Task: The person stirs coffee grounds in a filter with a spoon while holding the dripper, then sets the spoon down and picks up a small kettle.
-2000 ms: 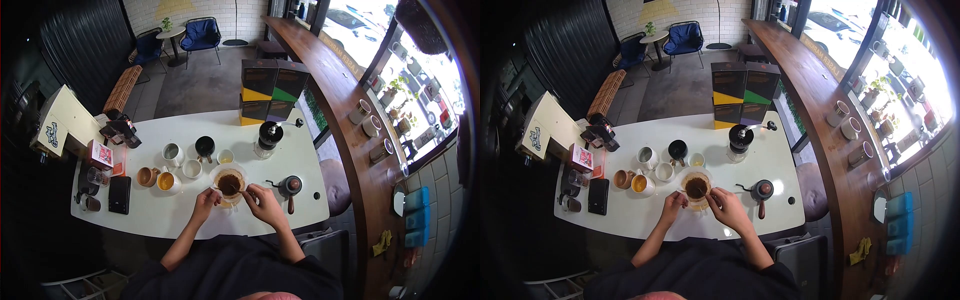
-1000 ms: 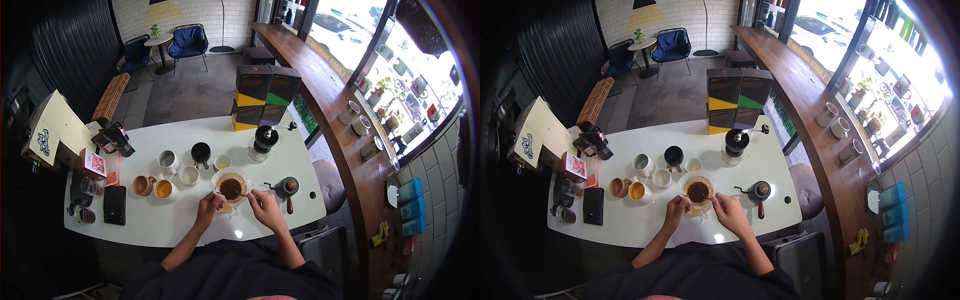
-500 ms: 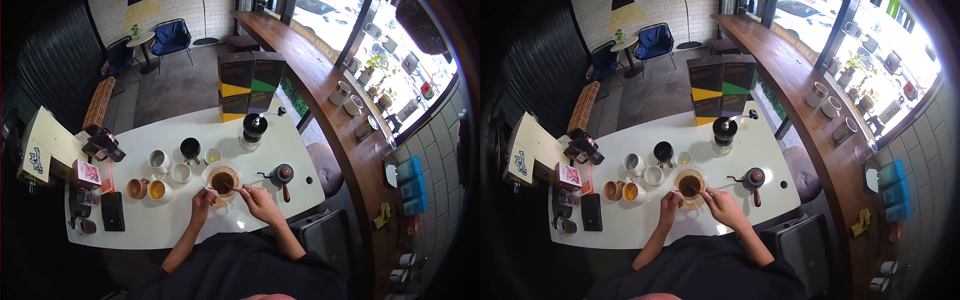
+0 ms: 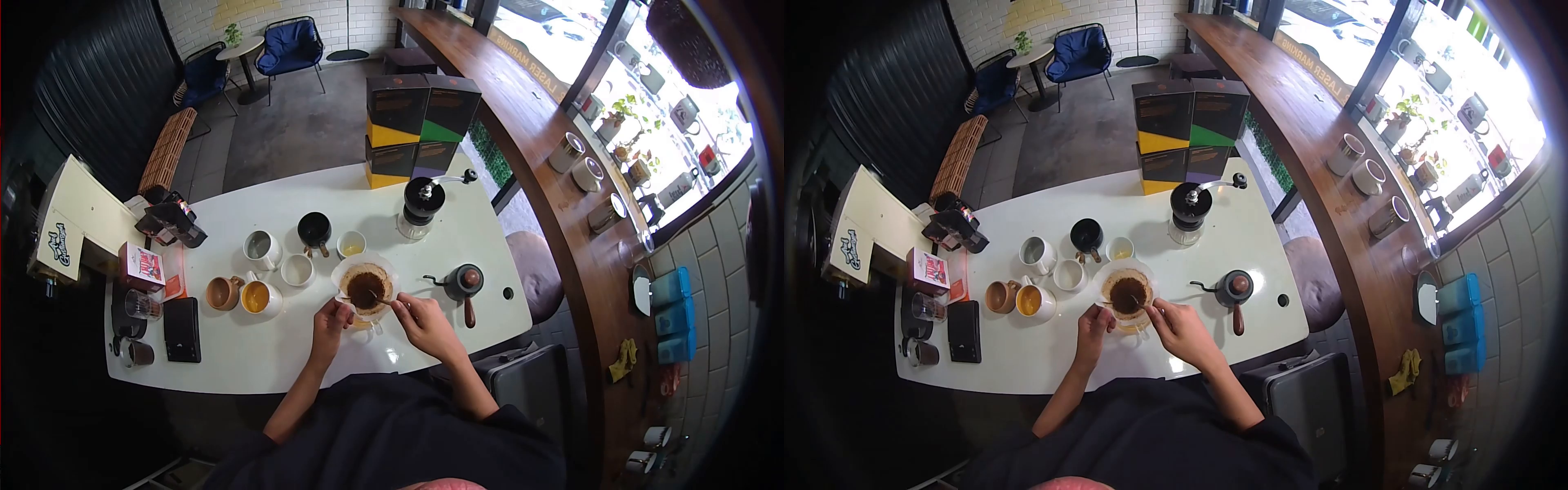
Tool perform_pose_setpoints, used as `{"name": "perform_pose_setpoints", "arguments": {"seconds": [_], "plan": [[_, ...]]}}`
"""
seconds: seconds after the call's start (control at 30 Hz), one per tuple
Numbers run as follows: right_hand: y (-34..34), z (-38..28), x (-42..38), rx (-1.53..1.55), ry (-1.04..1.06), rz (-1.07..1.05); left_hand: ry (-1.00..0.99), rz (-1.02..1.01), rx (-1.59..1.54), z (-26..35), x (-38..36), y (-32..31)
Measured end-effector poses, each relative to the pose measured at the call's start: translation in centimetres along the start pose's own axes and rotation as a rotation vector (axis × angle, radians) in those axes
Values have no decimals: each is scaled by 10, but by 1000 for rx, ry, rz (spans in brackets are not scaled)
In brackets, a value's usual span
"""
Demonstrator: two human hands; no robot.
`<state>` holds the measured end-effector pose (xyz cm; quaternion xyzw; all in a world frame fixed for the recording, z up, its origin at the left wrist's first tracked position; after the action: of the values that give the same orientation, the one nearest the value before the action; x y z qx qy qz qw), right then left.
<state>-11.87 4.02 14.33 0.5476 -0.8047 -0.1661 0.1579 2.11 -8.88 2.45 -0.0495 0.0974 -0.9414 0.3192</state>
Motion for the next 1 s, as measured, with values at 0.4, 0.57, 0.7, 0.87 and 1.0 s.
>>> {"name": "perform_pose_setpoints", "arguments": {"seconds": [0.4, 0.57, 0.7, 0.87, 1.0], "plan": [[2, 1, -4, -37, -37, -28, -14, 41, -21, -2, 1, 0], [2, 2, -4, -14, 1, -6, 7, 33, -44, -2, 1, -1], [3, 2, -4, -10, -6, -9, 2, 28, -44, -1, 1, -2], [4, 3, -2, -3, 11, -7, -19, 37, -37, 3, 0, -3], [5, 1, -1, -9, 0, -9, -26, 6, -68, 0, 0, -3]]}}
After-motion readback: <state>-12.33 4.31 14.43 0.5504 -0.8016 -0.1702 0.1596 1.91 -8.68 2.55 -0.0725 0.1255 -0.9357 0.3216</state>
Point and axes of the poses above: each hand's wrist, its own x-axis towards the middle knuckle, its own y-axis out of the back of the hand, z = x × y, the point moved 7 cm from there along x, towards the middle knuckle, and after that the axes turned 7 degrees about -z, right-handed, at the moved point
